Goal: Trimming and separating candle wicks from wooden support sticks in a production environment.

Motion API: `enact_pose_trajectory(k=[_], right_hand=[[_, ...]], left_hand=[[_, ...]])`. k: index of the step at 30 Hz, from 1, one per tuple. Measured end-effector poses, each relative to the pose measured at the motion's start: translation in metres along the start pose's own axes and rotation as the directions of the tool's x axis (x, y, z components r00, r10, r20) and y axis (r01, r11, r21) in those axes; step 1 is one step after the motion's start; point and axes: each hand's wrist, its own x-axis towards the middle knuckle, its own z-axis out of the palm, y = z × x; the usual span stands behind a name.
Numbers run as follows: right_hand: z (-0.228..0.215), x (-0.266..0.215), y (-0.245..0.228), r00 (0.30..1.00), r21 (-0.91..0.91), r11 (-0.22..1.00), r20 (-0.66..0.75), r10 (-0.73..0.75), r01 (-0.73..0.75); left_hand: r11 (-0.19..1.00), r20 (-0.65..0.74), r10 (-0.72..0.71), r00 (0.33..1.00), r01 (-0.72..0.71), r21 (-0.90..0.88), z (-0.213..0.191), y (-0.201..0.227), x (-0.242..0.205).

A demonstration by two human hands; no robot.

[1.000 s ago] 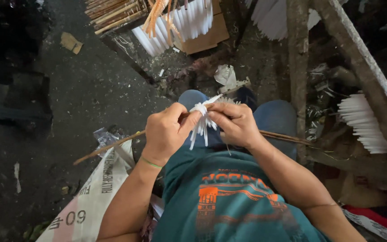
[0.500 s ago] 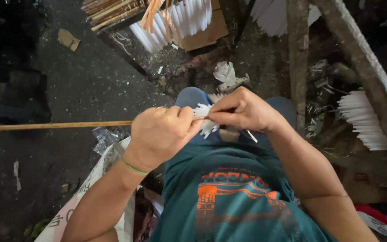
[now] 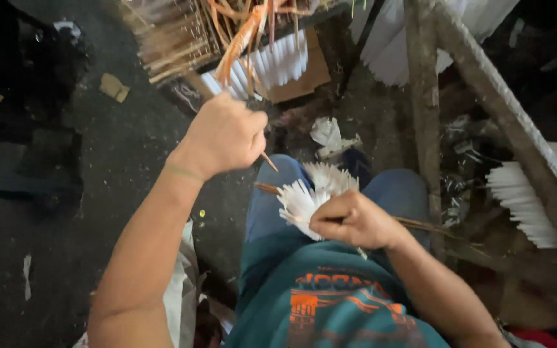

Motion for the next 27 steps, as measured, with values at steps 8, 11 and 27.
enact_pose_trajectory(k=[8, 11, 27], right_hand=[[0.001, 0.002, -0.025, 0.999, -0.072, 0.997, 0.028, 0.027, -0.025], [0.004, 0.005, -0.036, 0.999, -0.079, 0.996, 0.029, 0.046, -0.043], [0.025, 0.047, -0.013, 0.966, 0.077, 0.997, -0.258, 0.024, -0.004]], left_hand=[[0.974, 0.249, 0.012, 0.968, 0.045, -0.221, -0.014, -0.055, 0.112], [0.961, 0.139, -0.048, 0.989, 0.084, -0.265, -0.019, -0.076, 0.129], [-0.110, 0.258, -0.716, 0.648, 0.260, -0.959, -0.017, 0.146, -0.037]])
